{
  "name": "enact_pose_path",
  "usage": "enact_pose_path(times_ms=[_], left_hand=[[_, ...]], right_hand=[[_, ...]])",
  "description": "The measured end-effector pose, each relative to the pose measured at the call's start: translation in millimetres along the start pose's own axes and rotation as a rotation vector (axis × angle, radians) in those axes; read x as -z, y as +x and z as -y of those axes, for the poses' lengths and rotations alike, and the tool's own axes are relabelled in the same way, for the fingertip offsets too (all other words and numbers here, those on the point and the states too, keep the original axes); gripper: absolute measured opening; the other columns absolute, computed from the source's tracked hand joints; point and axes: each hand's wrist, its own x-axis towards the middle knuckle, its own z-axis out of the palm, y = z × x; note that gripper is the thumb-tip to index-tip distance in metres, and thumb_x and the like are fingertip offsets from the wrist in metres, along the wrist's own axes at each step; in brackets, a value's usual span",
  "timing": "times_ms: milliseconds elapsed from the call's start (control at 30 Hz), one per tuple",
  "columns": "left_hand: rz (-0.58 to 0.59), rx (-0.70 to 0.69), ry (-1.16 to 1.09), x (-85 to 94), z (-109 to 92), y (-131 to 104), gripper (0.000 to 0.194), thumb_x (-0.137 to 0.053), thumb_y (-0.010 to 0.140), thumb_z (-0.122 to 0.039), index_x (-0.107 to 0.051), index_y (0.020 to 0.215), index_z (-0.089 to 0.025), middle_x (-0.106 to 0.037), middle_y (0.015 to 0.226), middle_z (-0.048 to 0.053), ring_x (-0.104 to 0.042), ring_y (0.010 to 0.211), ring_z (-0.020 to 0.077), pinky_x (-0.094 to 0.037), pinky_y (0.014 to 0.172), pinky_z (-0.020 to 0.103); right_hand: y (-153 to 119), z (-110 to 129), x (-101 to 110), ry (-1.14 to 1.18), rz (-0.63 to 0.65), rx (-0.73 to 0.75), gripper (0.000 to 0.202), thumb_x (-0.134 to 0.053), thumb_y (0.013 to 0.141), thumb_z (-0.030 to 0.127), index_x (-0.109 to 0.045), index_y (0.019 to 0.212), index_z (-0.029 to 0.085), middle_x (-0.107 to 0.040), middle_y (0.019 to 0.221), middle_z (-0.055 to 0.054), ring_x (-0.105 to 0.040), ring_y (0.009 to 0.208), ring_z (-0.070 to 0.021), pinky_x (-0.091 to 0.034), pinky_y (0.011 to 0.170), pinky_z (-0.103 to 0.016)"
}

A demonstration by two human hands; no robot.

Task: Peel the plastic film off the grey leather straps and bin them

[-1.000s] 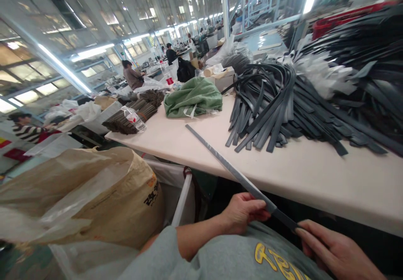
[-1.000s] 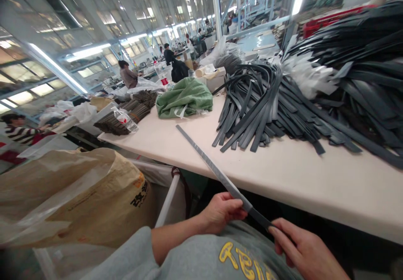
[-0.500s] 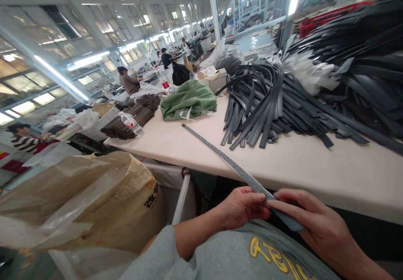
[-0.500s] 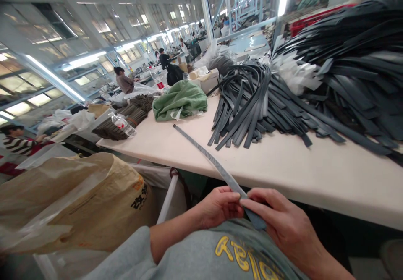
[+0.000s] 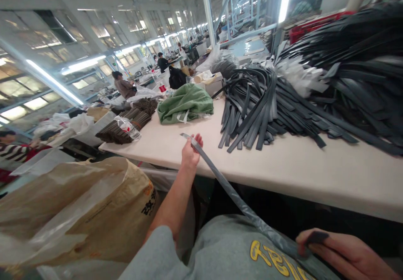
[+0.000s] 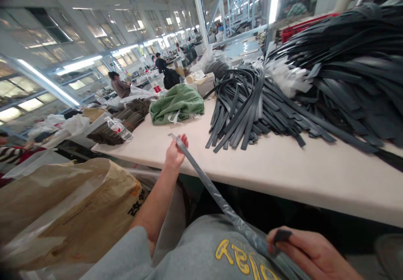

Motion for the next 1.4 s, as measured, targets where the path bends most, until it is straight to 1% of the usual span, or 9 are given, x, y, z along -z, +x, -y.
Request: enact_pose_path(times_ms=[100,333,533,667,767,967,1100,1267,1400], left_hand=[[0.131,-0.058,0.048,-17.1,6.6,-3.7,0.022,-0.044,0.100,-0.027,-0.062,0.110,-0.019,-0.073,0.094,0.004,-0.067,0.070,0.0078,-0.050,0.067,0.018],[0.764,0.276,0.437,-21.4,102.8,-86.5,0.042,-0.071,0.081,-0.046,-0.067,0.107,-0.013,-0.074,0.087,0.010,-0.067,0.066,0.0154,-0.048,0.059,0.023],[1.031,0.401,0.675,-21.9,134.0,-122.4,0.045,-0.067,0.082,-0.054,-0.070,0.100,-0.013,-0.073,0.086,0.010,-0.066,0.071,0.0173,-0.051,0.070,0.028],[1.050,0.276,0.625,-42.9,141.0,-131.8,0.051,-0.068,0.079,-0.056,-0.065,0.114,-0.019,-0.072,0.096,0.007,-0.066,0.083,0.0208,-0.050,0.079,0.031],[1.088,0.107,0.703,-53.4,150.0,-137.2,0.036,-0.066,0.083,-0.051,-0.068,0.099,-0.019,-0.069,0.082,0.003,-0.062,0.075,0.0179,-0.047,0.073,0.028],[1.341,0.074,1.032,-24.0,170.1,-158.2,0.031,-0.054,0.091,-0.044,-0.073,0.088,-0.020,-0.070,0.086,0.005,-0.059,0.080,0.0199,-0.045,0.078,0.029],[1.446,0.243,1.148,0.0,187.3,-162.1,0.034,-0.055,0.089,-0.048,-0.075,0.090,-0.021,-0.072,0.092,0.006,-0.063,0.091,0.0248,-0.048,0.083,0.032],[1.266,0.441,1.077,7.6,199.0,-154.7,0.054,-0.062,0.079,-0.061,-0.070,0.113,-0.019,-0.071,0.115,0.010,-0.063,0.110,0.0298,-0.048,0.099,0.039],[1.063,0.555,1.098,17.1,201.1,-137.1,0.064,-0.072,0.068,-0.066,-0.069,0.112,-0.019,-0.072,0.115,0.012,-0.066,0.109,0.0319,-0.047,0.103,0.045]], right_hand=[[8.0,16.6,-7.5,0.090,0.130,-0.009,0.047,-0.047,0.090,0.060,-0.075,0.077,0.025,-0.072,0.076,-0.004,-0.068,0.073,-0.0234,-0.057,0.069,-0.030],[40.2,54.0,17.5,0.375,-0.341,0.153,0.041,-0.060,0.088,0.055,-0.074,0.100,0.019,-0.072,0.106,-0.010,-0.066,0.088,-0.0225,-0.054,0.080,-0.036],[58.4,66.5,32.7,0.529,-0.457,0.306,0.033,-0.068,0.083,0.052,-0.077,0.090,0.022,-0.071,0.117,-0.006,-0.063,0.105,-0.0229,-0.047,0.097,-0.039],[60.1,63.2,25.0,0.594,-0.481,0.223,0.038,-0.067,0.083,0.053,-0.077,0.096,0.019,-0.074,0.088,-0.004,-0.060,0.066,-0.0138,-0.050,0.059,-0.027],[55.0,61.3,25.0,0.622,-0.539,0.200,0.038,-0.066,0.084,0.051,-0.077,0.099,0.018,-0.070,0.071,-0.002,-0.050,0.050,-0.0099,-0.042,0.047,-0.024],[14.3,54.3,42.1,0.602,-0.845,0.302,0.027,-0.069,0.082,0.047,-0.079,0.086,0.022,-0.076,0.091,-0.003,-0.066,0.095,-0.0209,-0.047,0.096,-0.037],[-23.7,35.9,43.0,0.597,-0.898,0.221,0.033,-0.068,0.083,0.051,-0.078,0.086,0.020,-0.076,0.094,-0.005,-0.066,0.096,-0.0226,-0.046,0.096,-0.039],[-89.1,20.4,63.6,0.477,-1.170,0.159,0.030,-0.065,0.087,0.048,-0.078,0.089,0.021,-0.076,0.091,-0.004,-0.068,0.092,-0.0219,-0.048,0.095,-0.039],[-149.7,10.0,128.7,0.017,-1.464,0.085,0.024,-0.061,0.091,0.039,-0.077,0.093,0.021,-0.076,0.096,-0.004,-0.068,0.096,-0.0236,-0.047,0.097,-0.041]])
